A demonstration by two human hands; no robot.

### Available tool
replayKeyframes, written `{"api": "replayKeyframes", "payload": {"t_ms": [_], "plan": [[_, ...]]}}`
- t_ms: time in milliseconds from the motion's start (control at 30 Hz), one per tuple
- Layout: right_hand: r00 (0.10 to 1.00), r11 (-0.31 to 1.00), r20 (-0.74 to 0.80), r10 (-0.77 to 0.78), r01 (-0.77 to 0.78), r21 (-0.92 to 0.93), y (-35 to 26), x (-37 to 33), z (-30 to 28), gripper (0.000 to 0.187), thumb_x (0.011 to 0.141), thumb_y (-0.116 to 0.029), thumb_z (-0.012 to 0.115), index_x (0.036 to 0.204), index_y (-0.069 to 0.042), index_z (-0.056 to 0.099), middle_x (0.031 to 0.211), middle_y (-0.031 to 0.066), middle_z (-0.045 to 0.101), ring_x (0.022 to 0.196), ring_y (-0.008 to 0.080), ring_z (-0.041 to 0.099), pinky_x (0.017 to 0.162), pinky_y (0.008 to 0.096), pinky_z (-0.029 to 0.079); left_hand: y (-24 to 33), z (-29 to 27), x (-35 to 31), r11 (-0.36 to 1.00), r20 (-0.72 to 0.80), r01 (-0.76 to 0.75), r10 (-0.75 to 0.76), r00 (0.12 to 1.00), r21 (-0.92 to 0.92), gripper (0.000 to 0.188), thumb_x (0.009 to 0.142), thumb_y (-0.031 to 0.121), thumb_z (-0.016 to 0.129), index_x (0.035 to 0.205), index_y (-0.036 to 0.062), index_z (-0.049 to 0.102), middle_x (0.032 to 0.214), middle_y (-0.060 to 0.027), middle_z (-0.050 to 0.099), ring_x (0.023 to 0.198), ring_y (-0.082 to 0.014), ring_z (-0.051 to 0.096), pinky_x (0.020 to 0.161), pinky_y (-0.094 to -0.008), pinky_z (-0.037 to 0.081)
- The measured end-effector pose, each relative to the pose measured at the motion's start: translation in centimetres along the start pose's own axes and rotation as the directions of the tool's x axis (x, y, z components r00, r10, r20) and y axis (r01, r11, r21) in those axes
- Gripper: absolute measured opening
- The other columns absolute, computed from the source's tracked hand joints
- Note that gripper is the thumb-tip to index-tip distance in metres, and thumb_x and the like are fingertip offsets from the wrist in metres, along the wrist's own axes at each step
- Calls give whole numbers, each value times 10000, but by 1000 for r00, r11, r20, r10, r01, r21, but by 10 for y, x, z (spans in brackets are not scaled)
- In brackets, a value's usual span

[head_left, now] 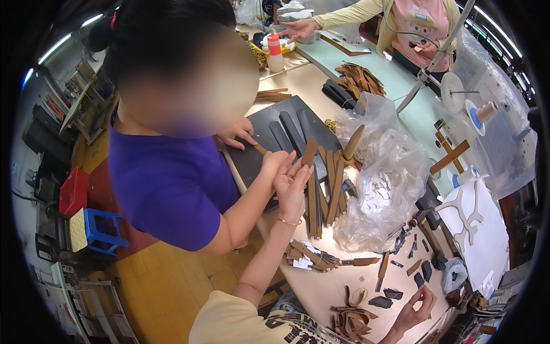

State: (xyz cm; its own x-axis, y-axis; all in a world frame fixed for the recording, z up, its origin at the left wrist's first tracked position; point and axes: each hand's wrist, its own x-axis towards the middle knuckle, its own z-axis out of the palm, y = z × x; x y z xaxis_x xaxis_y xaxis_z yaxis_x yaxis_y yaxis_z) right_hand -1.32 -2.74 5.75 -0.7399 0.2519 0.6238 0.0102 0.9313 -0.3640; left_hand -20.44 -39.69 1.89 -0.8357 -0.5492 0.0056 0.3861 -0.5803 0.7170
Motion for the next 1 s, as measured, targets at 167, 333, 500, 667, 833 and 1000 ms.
{"api": "replayKeyframes", "payload": {"t_ms": [167,333,500,667,833,1000], "plan": [[998,999,53,40,-39,-27,3,2,-2,83,924,13,620,1000,18,655,923,103,595,753,192,569,620,298,474,-10,7,2,981,-41,-121,129,991,152,592,894,-105,592,1423,-36,336,1274,-266,569,1035,-185,656,878,-258,553],[994,996,65,86,-86,-8,4,1,0,83,933,-28,610,984,31,636,916,100,604,722,184,558,637,300,467,-17,9,-3,912,-71,-265,301,951,314,771,862,-147,610,1493,63,221,1265,-316,556,995,-227,680,833,-245,552],[992,995,79,101,-100,-12,6,-1,-1,85,932,-35,614,984,27,638,905,98,603,728,182,558,646,296,464,-16,7,-4,857,-51,-302,354,934,417,788,859,-156,601,1499,92,215,1235,-311,574,1014,-231,671,837,-253,549],[992,998,105,67,-68,1,7,-4,-3,96,912,35,624,1005,21,648,933,107,603,751,184,564,636,291,478,-4,11,-7,956,-82,-133,159,984,260,613,904,-116,562,1440,19,298,1226,-289,575,1032,-235,657,880,-279,555],[986,995,139,88,-81,-53,6,-5,-6,100,917,26,623,1013,23,649,937,107,595,736,181,561,622,294,474,10,9,-12,935,19,302,-304,953,-186,339,953,-51,547,1280,-19,464,1203,-150,579,1149,-228,607,1017,-336,534],[985,996,146,92,-88,-31,6,-5,-6,98,925,11,618,1017,20,650,942,108,592,741,185,568,620,299,478,3,3,-12,888,-7,372,-388,922,-271,284,962,-36,542,1241,-8,490,1197,-118,583,1183,-229,598,1057,-333,507]]}}
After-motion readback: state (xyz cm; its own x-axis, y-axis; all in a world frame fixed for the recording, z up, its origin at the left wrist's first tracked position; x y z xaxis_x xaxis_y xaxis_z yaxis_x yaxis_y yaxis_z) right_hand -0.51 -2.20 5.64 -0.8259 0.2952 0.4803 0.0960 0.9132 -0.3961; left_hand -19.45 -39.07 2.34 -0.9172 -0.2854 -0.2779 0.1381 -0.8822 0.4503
